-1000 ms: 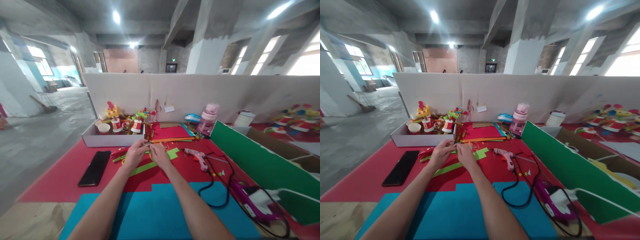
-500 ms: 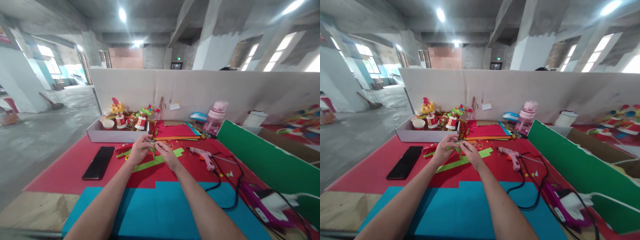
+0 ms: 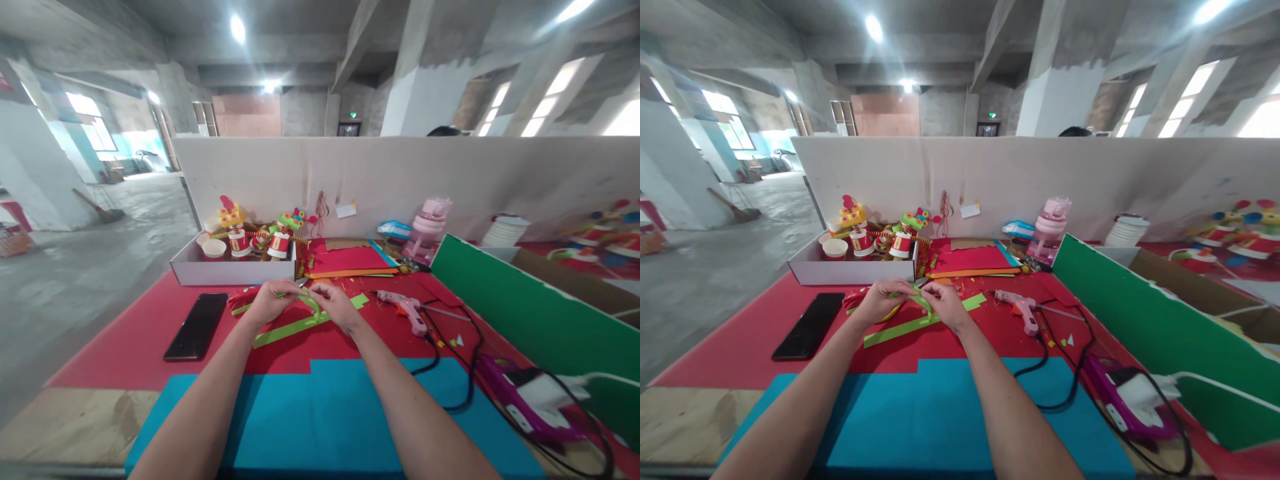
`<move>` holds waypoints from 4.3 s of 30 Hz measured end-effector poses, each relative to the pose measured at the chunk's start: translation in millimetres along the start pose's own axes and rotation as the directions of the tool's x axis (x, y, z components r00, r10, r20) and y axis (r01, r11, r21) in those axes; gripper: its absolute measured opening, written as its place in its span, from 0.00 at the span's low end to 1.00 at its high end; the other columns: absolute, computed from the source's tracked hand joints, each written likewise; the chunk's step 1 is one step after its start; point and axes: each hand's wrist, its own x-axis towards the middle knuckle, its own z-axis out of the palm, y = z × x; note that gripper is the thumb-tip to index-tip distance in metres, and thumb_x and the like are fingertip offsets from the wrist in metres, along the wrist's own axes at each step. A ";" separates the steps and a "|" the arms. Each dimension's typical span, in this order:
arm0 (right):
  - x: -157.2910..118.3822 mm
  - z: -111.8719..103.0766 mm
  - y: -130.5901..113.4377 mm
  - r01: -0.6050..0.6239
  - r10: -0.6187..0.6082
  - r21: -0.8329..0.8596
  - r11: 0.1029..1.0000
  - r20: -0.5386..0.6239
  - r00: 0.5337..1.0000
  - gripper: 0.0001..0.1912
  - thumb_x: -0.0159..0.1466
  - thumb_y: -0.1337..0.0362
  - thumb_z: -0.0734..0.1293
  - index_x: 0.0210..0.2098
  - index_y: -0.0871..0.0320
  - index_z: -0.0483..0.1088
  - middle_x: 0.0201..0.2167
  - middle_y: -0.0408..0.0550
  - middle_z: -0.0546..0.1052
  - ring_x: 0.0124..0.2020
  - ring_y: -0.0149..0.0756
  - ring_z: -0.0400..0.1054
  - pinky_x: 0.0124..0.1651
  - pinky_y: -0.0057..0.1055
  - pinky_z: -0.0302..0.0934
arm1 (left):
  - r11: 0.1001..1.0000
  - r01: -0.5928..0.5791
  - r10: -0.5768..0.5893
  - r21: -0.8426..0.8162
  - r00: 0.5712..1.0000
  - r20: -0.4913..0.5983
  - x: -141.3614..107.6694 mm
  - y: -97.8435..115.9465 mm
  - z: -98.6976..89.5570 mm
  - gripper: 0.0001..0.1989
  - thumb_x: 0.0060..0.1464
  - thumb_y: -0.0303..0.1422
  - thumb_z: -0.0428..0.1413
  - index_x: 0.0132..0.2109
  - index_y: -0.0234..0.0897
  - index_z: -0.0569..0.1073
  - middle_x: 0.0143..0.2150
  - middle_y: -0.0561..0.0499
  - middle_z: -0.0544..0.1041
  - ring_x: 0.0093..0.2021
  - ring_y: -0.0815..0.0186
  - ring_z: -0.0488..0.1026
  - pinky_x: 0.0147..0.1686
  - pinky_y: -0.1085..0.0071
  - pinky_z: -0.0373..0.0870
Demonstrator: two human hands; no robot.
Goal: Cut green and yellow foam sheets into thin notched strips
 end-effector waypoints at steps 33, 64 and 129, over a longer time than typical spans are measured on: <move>-7.0 9.2 -6.1 0.187 -0.214 -0.455 0.871 -0.009 0.977 0.17 0.52 0.58 0.72 0.32 0.55 0.61 0.48 0.52 0.72 0.51 0.44 0.66 0.53 0.42 0.58 | 0.966 -0.033 0.038 0.258 0.999 -0.016 -4.8 -11.1 -3.8 0.11 0.55 0.27 0.52 0.36 0.40 0.80 0.35 0.49 0.82 0.36 0.66 0.78 0.39 0.71 0.74; -4.2 17.7 -2.7 0.316 -0.477 -0.473 0.822 -0.270 0.837 0.06 0.57 0.71 0.65 0.27 0.55 0.66 0.33 0.47 0.72 0.39 0.38 0.68 0.45 0.35 0.61 | 0.970 0.240 -0.243 -0.044 0.968 -0.061 -4.2 -2.8 -1.0 0.15 0.49 0.29 0.58 0.46 0.36 0.78 0.26 0.52 0.80 0.26 0.67 0.75 0.31 0.73 0.72; 0.4 18.5 8.8 0.023 -0.050 -0.130 0.991 -0.209 0.977 0.12 0.53 0.57 0.69 0.23 0.57 0.65 0.21 0.40 0.69 0.23 0.30 0.61 0.28 0.27 0.55 | 0.840 0.473 -0.504 -0.264 0.862 -0.058 -1.4 0.3 9.8 0.15 0.43 0.41 0.64 0.30 0.31 0.78 0.21 0.53 0.72 0.21 0.73 0.64 0.24 0.75 0.59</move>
